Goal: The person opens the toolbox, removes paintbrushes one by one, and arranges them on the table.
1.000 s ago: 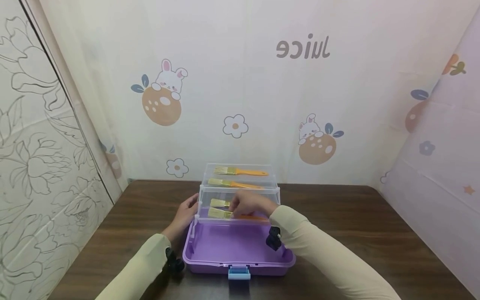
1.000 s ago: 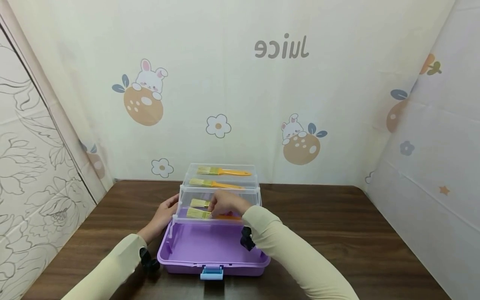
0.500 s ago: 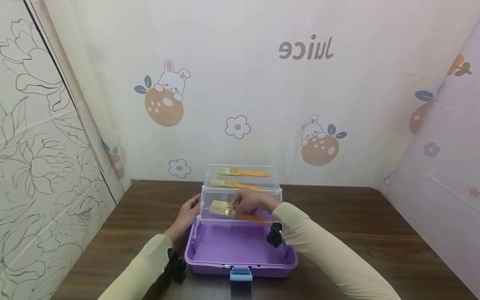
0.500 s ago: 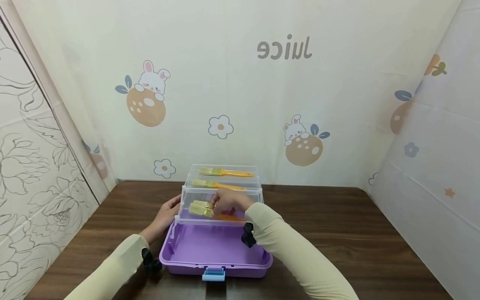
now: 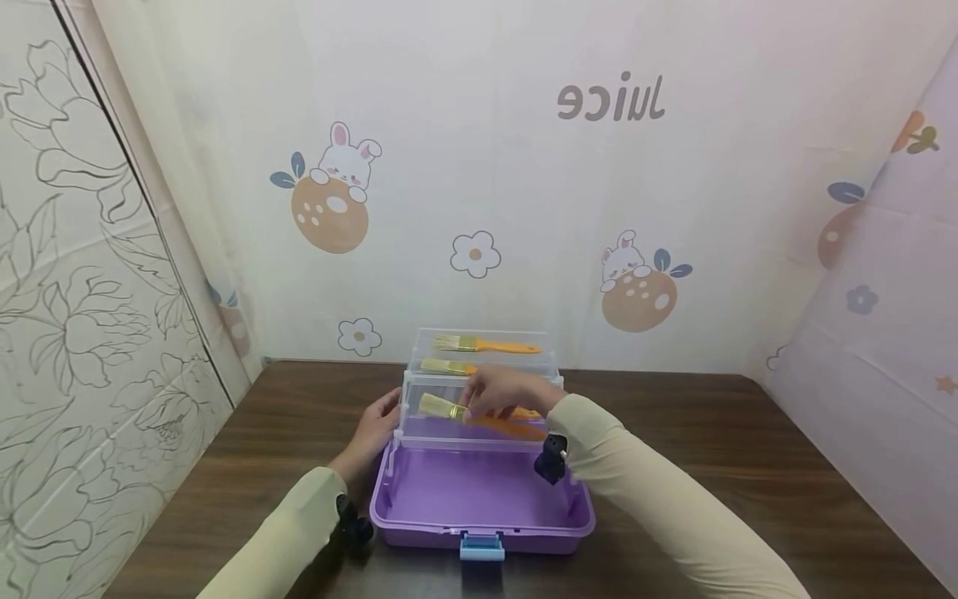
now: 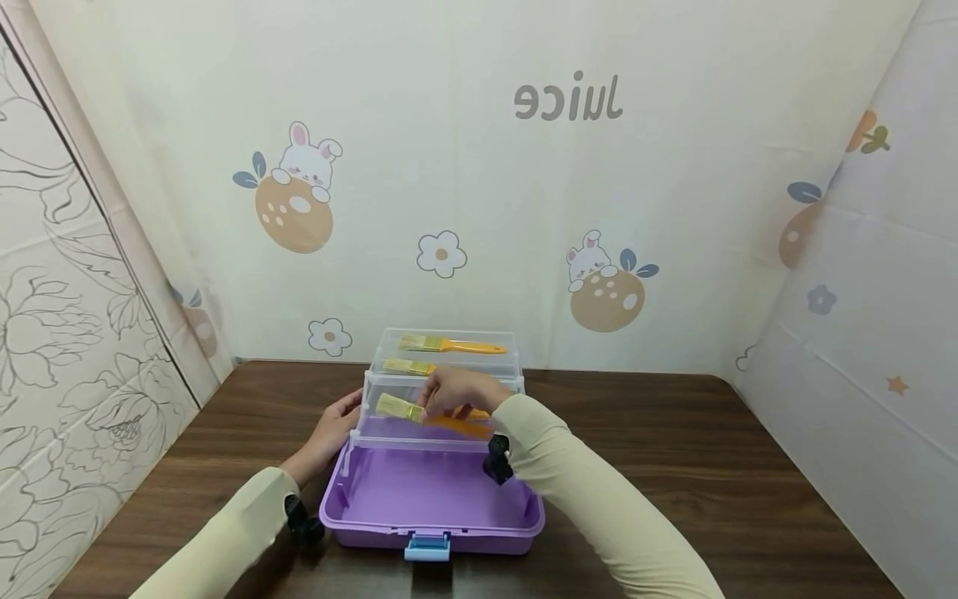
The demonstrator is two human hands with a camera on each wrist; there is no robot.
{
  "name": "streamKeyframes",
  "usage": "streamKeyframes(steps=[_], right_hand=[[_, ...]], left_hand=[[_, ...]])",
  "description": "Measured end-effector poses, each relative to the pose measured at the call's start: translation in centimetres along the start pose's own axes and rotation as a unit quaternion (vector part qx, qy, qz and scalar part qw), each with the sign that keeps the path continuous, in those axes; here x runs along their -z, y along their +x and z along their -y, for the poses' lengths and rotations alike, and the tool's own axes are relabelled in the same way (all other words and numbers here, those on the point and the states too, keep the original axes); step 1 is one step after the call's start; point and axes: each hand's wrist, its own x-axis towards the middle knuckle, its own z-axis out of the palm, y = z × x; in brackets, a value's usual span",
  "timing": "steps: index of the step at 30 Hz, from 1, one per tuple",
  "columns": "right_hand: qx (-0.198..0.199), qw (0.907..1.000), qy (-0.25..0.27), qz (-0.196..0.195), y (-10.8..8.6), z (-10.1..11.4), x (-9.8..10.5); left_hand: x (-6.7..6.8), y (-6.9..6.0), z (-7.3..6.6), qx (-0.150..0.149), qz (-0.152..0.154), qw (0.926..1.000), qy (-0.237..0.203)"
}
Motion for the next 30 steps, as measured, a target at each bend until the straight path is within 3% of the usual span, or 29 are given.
streamKeyframes(steps=[8,15,30], right_hand=[[-0.009,0.9999,0.007,-0.011,-0.5,-0.2,0.6],[-0.011,0.9996,0.022,-0.010,-1.4,-0.4,0.7],[-0.025,0.9983,0.034,-0.039,-3.3,-1.8,1.4]], left_hand=[[0.2,0.0,-0.1,-0.002,0.004,1.0000,0.007],[0.3,-0.3,-0.4,0.022,0.013,0.9997,0.007],[0.2,-0.6,-0.7,0.021,0.021,0.9996,-0.001]])
